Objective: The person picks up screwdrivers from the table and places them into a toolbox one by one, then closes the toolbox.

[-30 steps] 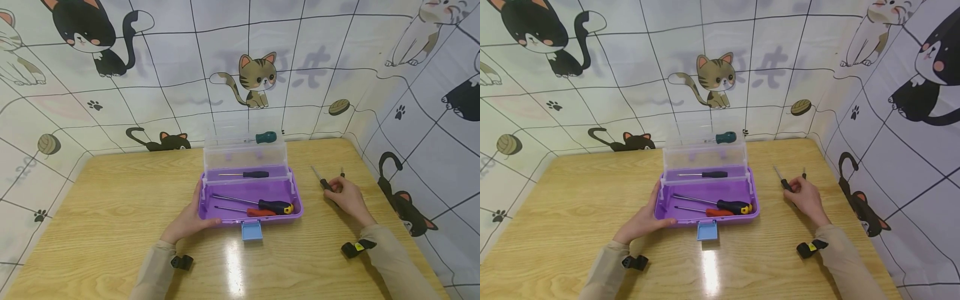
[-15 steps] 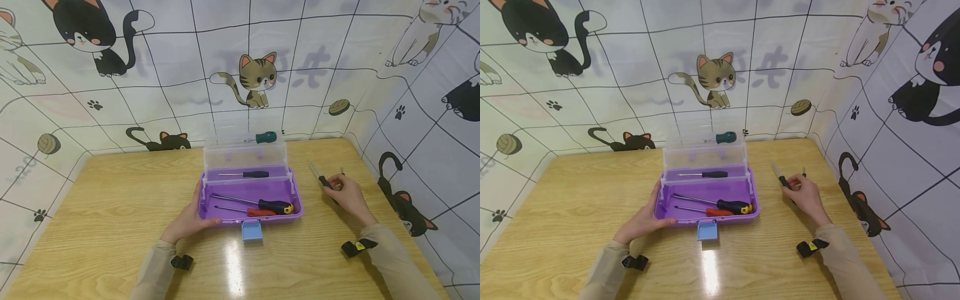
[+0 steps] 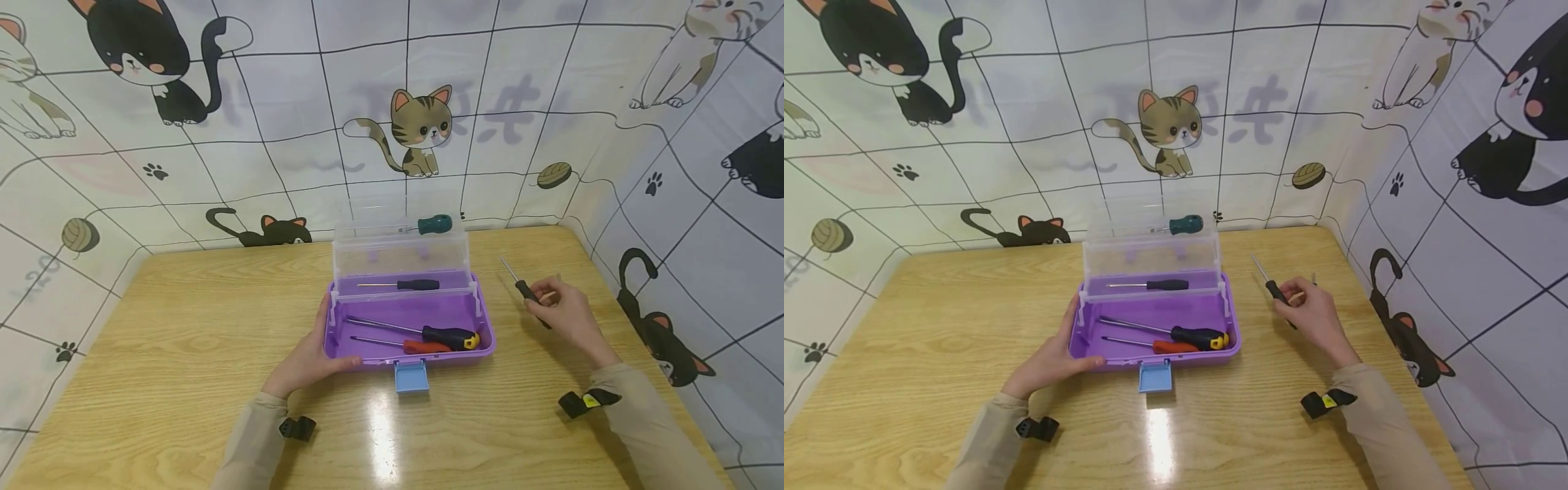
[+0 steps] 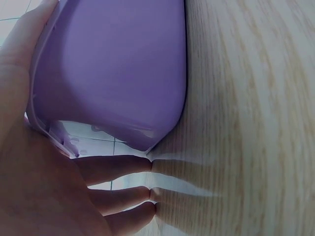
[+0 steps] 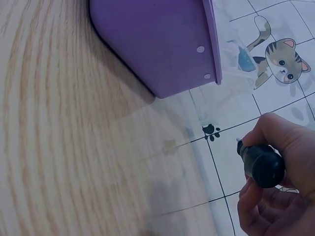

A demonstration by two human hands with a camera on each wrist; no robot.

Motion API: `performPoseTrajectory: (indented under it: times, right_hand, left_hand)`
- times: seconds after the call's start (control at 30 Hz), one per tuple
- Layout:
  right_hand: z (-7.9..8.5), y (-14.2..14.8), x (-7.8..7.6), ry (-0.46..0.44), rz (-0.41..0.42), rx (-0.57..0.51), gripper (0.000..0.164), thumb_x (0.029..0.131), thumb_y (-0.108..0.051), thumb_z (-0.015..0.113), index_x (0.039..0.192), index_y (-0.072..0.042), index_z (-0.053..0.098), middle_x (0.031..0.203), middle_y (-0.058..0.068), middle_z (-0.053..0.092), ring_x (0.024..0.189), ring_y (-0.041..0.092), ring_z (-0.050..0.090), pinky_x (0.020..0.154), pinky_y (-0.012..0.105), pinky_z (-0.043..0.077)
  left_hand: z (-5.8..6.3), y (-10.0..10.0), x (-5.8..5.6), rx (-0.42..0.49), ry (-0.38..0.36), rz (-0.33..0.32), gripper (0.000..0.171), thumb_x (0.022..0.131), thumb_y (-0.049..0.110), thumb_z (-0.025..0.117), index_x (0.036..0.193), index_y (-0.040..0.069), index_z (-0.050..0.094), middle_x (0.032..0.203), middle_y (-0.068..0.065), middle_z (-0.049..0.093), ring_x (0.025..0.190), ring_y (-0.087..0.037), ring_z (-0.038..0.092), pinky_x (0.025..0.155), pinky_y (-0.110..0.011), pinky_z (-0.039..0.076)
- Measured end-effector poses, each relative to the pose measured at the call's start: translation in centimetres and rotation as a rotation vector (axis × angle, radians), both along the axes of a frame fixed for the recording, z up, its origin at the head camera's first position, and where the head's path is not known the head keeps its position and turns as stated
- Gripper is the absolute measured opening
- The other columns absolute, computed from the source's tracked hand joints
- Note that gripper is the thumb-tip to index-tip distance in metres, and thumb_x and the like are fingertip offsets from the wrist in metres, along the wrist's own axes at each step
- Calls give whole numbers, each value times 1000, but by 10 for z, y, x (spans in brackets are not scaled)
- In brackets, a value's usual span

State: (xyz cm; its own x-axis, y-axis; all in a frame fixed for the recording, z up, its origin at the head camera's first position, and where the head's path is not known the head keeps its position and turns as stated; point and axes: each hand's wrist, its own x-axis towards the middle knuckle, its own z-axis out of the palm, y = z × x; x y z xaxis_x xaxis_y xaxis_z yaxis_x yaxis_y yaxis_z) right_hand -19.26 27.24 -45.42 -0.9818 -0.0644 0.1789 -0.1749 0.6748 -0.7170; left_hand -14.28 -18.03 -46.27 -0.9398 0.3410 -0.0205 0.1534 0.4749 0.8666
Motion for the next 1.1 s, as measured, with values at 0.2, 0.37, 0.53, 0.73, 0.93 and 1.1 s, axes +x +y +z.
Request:
performPoseTrajectory:
  times: [0.2, 0.37, 0.53, 0.73, 0.93, 1.1]
  right_hand:
    - [6, -4, 2, 13, 6, -20, 27, 85, -7, 72, 109, 3, 64, 93, 13, 60, 74, 18, 57, 52, 23, 48]
    - [11, -8, 3, 16, 22, -33, 32, 86, -9, 71, 116, 1, 65, 93, 10, 58, 73, 13, 57, 51, 24, 47]
    - [17, -13, 6, 50, 37, -28, 31, 86, -9, 72, 116, 0, 67, 93, 9, 61, 75, 13, 56, 54, 23, 48]
    - [23, -19, 5, 99, 57, -25, 29, 87, -10, 72, 114, -1, 70, 94, 10, 64, 78, 14, 57, 64, 18, 47]
    - [27, -24, 5, 97, 78, -45, 28, 87, -9, 72, 113, -1, 70, 95, 10, 66, 79, 13, 56, 65, 16, 47]
    - [30, -28, 3, 92, 107, -56, 27, 86, -8, 73, 113, -2, 71, 91, 7, 64, 77, 13, 56, 63, 21, 48]
  left_hand:
    - [-2, -1, 0, -3, 3, 1, 129, 73, 31, 86, 154, 17, -14, 156, -25, 14, 138, -43, 26, 109, -57, 22]
    - [-2, -1, 0, -19, -8, 8, 129, 73, 33, 85, 154, 21, -14, 157, -24, 14, 137, -43, 26, 109, -57, 22]
    - [-2, -1, 0, -13, 2, 5, 130, 73, 33, 85, 154, 24, -16, 156, -25, 13, 137, -44, 26, 109, -57, 22]
    - [-3, -1, -1, -20, -9, 11, 131, 72, 34, 86, 154, 23, -16, 157, -23, 14, 137, -42, 28, 109, -56, 23]
    - [-3, -1, -1, -16, -16, 14, 131, 72, 34, 86, 154, 20, -14, 156, -24, 14, 136, -44, 27, 108, -58, 23]
    - [-2, -1, -1, 2, -22, 10, 132, 71, 33, 87, 154, 22, -15, 157, -22, 15, 137, -42, 28, 109, -56, 24]
